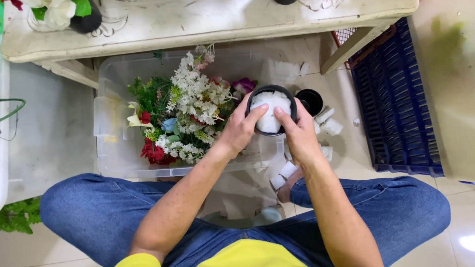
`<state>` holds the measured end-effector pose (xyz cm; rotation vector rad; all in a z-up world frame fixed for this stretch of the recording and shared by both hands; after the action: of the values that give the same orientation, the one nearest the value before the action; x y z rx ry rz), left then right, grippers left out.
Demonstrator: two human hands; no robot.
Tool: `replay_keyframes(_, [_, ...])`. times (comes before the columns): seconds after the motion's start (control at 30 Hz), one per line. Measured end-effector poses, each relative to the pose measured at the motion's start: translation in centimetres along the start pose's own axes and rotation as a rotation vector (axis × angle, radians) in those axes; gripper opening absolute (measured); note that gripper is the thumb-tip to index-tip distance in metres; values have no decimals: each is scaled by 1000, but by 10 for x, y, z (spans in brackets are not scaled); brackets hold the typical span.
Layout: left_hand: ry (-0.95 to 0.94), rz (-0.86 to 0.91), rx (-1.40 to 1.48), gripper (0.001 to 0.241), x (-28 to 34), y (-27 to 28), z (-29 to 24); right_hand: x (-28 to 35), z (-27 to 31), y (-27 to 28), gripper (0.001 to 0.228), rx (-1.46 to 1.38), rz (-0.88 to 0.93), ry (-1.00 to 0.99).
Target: Arranging artificial flowers in a small black pot by first filling it with foam pieces and then inserting various flower stems.
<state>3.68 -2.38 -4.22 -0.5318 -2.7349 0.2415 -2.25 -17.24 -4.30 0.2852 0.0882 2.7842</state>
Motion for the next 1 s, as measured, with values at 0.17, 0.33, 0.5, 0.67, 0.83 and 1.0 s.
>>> replay_keyframes(0.17, [-38, -50, 60, 73, 17, -6, -41, 0, 16, -5, 52, -44, 103, 29])
replay_keyframes(0.33, [3, -144, 139, 76, -3, 28, -59, -7, 23, -11, 69, -73, 197, 54])
replay_keyframes(0.5, [-36, -71, 98, 91, 24, 44, -119, -6, 5, -31, 53, 124, 226, 0])
replay_keyframes(0.67, [-51, -75, 97, 88, 53, 90, -132, -3, -24, -59, 40, 349, 307, -13])
replay_keyframes(0.83, [-258, -184, 251, 73, 48, 141, -114, -6, -34, -108, 38, 759, 382, 192])
replay_keyframes(1.0, [-225, -267, 329, 59, 33, 176, -91, -26, -13, -181, 28, 1240, 229, 1004])
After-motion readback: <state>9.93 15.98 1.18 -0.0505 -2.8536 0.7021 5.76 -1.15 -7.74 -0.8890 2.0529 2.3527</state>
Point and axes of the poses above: each hand's wrist, its own x-axis away from the middle knuckle, its own y-axis out of the back of the hand, z = x × y, the point moved 4 cm from there along -x, towards the middle knuckle, and after that the axes turned 14 degrees about x, right-handed, at the moved point
